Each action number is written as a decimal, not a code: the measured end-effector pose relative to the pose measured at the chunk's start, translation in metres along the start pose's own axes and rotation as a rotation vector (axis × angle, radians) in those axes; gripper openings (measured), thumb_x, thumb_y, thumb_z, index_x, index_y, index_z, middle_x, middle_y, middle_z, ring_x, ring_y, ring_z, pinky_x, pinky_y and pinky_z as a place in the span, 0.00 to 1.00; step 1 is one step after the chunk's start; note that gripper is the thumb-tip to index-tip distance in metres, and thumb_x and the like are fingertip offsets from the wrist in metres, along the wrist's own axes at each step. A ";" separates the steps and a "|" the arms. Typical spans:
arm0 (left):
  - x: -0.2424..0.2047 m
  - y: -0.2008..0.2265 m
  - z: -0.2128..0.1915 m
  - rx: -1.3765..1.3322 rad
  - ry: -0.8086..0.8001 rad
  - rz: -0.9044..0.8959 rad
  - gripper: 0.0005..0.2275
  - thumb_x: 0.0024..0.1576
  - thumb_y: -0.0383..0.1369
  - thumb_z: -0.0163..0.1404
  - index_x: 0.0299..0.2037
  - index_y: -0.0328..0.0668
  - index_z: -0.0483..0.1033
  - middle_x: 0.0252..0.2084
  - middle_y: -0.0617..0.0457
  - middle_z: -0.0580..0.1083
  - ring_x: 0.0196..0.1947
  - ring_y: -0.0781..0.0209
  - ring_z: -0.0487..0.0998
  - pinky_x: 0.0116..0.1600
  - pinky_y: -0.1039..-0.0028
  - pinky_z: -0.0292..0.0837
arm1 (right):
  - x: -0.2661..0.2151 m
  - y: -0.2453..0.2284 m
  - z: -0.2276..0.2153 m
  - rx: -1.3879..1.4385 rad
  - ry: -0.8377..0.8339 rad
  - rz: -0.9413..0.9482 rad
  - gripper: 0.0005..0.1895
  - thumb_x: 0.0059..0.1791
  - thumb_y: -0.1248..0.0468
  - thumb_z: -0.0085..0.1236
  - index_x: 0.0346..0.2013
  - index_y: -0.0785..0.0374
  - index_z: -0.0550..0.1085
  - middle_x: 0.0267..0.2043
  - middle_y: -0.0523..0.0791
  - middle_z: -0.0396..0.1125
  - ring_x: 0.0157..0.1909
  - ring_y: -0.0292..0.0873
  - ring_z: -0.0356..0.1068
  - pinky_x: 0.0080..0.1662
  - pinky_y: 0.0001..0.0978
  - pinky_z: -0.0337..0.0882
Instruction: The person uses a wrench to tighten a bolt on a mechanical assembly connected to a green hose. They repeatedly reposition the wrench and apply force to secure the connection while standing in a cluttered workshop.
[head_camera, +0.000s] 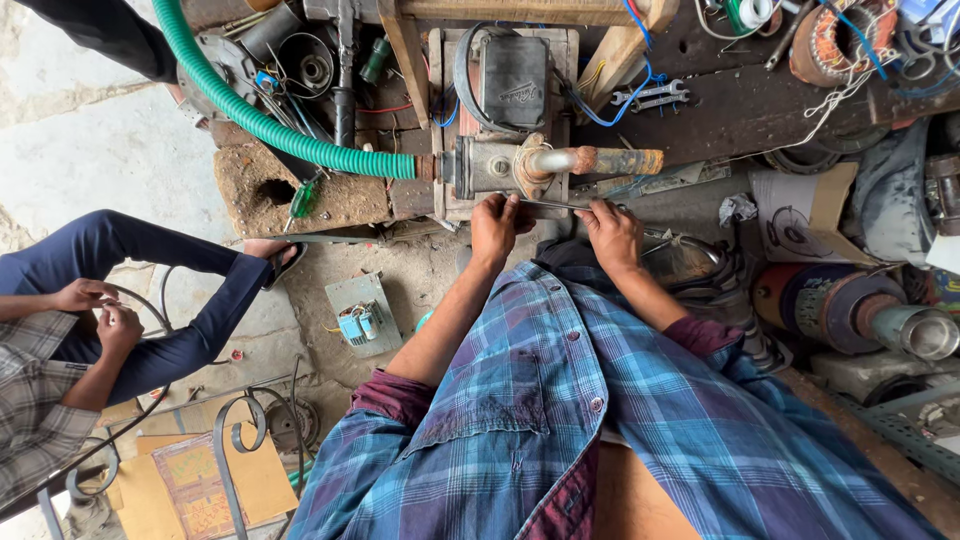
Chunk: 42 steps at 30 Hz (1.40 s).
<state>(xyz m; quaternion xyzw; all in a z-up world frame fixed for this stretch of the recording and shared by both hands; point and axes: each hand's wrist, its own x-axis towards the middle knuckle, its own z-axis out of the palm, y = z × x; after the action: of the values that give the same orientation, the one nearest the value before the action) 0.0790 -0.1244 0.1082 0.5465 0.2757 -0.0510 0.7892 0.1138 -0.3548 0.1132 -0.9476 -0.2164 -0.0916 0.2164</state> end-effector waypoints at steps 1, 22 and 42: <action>-0.002 0.005 0.001 0.012 0.003 0.003 0.13 0.66 0.32 0.47 0.35 0.26 0.73 0.30 0.42 0.80 0.26 0.59 0.83 0.33 0.71 0.83 | 0.001 -0.001 -0.004 -0.012 0.006 -0.012 0.13 0.53 0.56 0.64 0.40 0.63 0.76 0.36 0.49 0.75 0.34 0.53 0.76 0.35 0.44 0.73; -0.020 0.034 0.003 0.403 0.122 0.203 0.18 0.65 0.37 0.51 0.25 0.29 0.74 0.21 0.46 0.79 0.21 0.62 0.83 0.27 0.72 0.76 | -0.002 0.009 0.008 -0.100 -0.062 0.011 0.14 0.55 0.52 0.61 0.42 0.60 0.78 0.37 0.47 0.76 0.35 0.54 0.75 0.36 0.48 0.73; 0.014 -0.021 -0.013 -0.299 -0.172 0.000 0.14 0.66 0.39 0.49 0.39 0.31 0.73 0.33 0.45 0.78 0.29 0.56 0.82 0.36 0.68 0.82 | 0.038 -0.048 -0.088 -0.037 -0.070 0.033 0.16 0.51 0.53 0.70 0.35 0.65 0.81 0.25 0.51 0.72 0.25 0.52 0.73 0.32 0.43 0.69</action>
<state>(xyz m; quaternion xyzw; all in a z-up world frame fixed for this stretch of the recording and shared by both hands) 0.0776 -0.1179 0.0800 0.4166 0.2118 -0.0561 0.8823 0.1191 -0.3409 0.2199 -0.9576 -0.2062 -0.0588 0.1925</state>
